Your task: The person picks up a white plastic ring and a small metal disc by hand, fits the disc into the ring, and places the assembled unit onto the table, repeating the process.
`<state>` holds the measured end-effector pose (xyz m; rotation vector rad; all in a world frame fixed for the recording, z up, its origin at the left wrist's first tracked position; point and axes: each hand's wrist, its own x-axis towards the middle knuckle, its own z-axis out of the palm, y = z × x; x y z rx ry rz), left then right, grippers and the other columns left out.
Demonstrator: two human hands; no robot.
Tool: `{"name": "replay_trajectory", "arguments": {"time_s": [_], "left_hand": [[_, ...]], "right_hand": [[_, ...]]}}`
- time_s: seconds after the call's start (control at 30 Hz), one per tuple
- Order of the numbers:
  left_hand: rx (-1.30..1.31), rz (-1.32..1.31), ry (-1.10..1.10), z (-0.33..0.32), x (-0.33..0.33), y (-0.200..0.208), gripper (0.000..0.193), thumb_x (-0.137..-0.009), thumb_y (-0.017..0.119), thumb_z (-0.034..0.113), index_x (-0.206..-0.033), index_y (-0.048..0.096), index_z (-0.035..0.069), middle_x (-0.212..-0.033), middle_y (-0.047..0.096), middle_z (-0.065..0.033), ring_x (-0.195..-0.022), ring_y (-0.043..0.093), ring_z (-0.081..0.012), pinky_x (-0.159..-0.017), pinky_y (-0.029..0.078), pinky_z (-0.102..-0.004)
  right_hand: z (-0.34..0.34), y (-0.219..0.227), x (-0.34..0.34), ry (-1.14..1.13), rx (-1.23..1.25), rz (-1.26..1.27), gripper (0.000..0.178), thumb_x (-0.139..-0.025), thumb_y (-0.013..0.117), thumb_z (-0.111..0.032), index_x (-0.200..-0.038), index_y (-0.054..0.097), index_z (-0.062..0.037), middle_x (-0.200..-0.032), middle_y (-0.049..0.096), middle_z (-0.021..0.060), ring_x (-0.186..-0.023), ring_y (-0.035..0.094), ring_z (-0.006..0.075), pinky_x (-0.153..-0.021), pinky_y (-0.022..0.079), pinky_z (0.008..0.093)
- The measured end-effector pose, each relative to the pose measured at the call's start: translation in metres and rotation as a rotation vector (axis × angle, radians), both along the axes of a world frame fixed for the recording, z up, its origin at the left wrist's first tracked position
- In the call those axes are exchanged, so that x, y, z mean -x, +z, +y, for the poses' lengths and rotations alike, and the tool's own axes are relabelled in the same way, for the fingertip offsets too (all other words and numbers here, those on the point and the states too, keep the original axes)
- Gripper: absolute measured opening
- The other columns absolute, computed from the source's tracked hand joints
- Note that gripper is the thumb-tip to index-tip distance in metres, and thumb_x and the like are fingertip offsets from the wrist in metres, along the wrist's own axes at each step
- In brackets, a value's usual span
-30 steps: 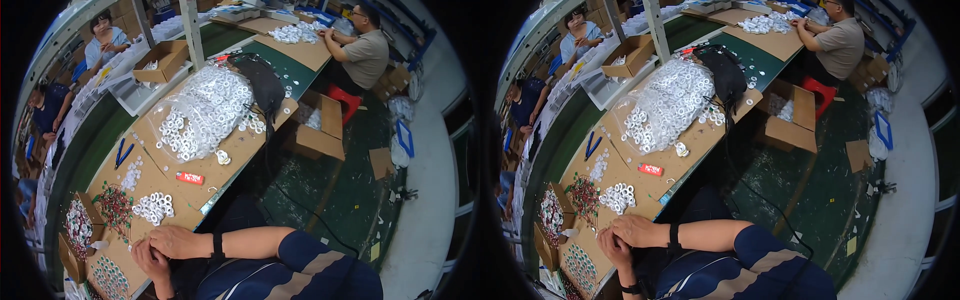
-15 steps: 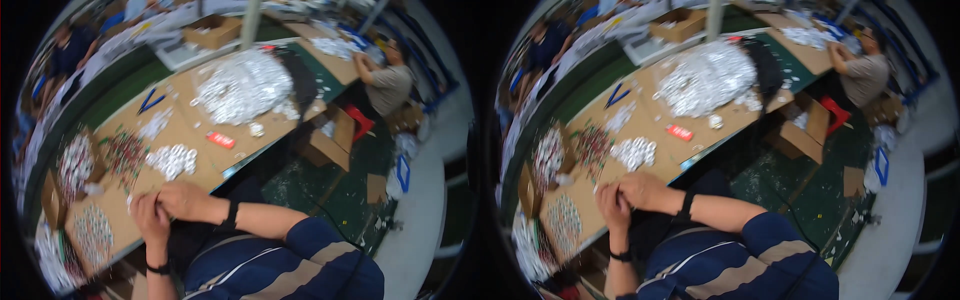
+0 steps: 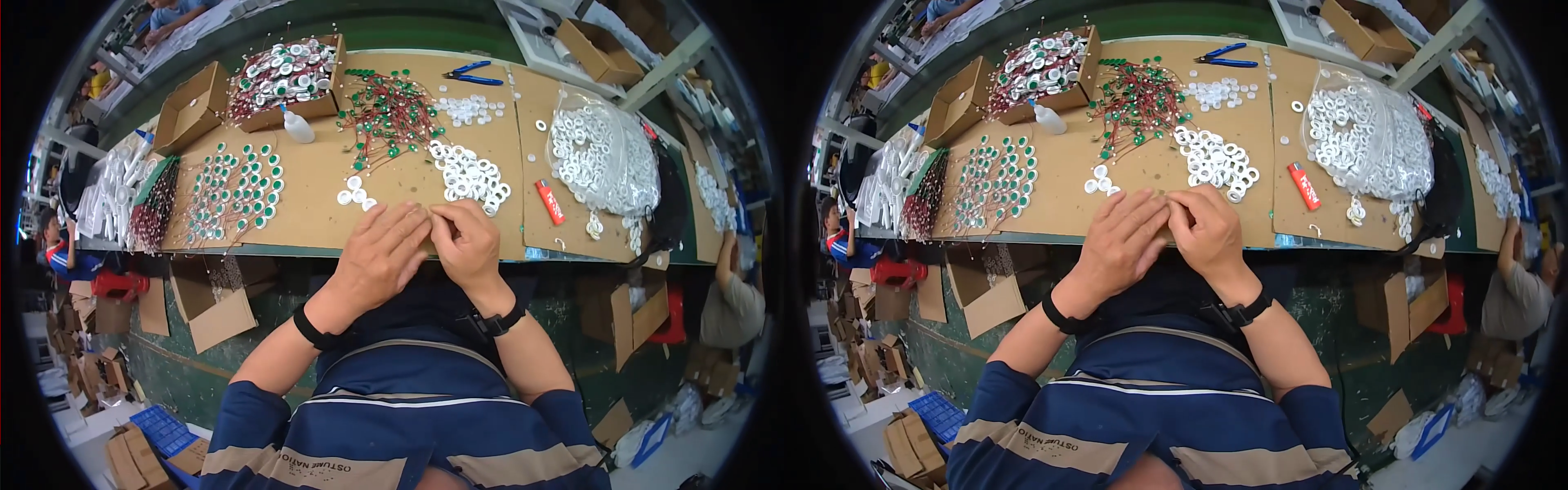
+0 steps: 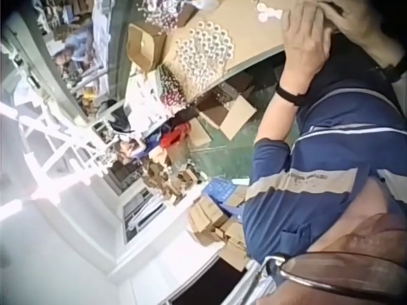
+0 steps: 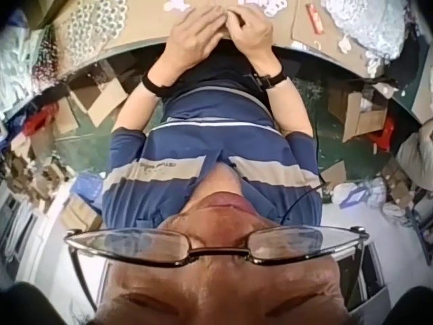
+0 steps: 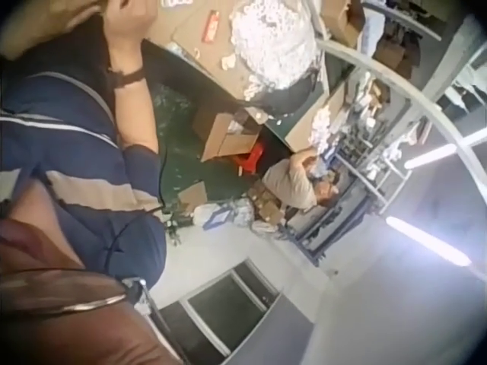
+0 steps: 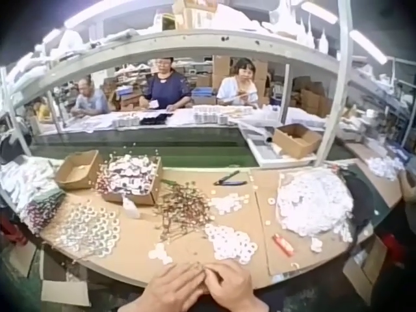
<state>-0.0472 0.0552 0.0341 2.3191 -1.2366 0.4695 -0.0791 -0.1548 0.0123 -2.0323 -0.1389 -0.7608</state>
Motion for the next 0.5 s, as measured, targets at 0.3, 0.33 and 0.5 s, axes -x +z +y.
{"name": "replay_trajectory", "arguments": {"time_s": [0.3,0.33,0.5], "left_hand": [[-0.240,0.102,0.074,0.009,-0.002,-0.006,0.083,-0.100,0.087,0.043,-0.168,0.062,0.002,-0.176,0.059,-0.0151,-0.168,0.050,-0.0358,-0.142,0.032,-0.0582],[-0.259,0.115,0.102,0.009,-0.003,-0.004,0.086,-0.100,0.087,0.045,-0.169,0.060,0.001,-0.178,0.057,-0.0154,-0.170,0.048,-0.0363,-0.142,0.031,-0.0584],[-0.265,0.176,0.200,0.021,-0.011,0.002,0.091,-0.100,0.087,0.047,-0.172,0.056,0.000,-0.181,0.053,-0.0177,-0.174,0.042,-0.0383,-0.144,0.027,-0.0587]], "right_hand": [[-0.005,0.006,0.003,-0.019,0.015,0.022,0.017,-0.098,0.084,0.006,-0.113,0.085,-0.0007,-0.100,0.078,0.0105,-0.073,0.073,0.0207,-0.063,0.056,0.0334],[-0.006,0.006,0.003,-0.026,0.020,0.017,0.017,-0.098,0.084,0.006,-0.113,0.085,-0.0007,-0.100,0.078,0.0105,-0.073,0.073,0.0207,-0.063,0.056,0.0334],[-0.002,0.002,0.000,-0.011,0.045,-0.027,0.017,-0.098,0.084,0.006,-0.113,0.085,-0.0015,-0.100,0.078,0.0107,-0.071,0.072,0.0220,-0.062,0.055,0.0334]]}}
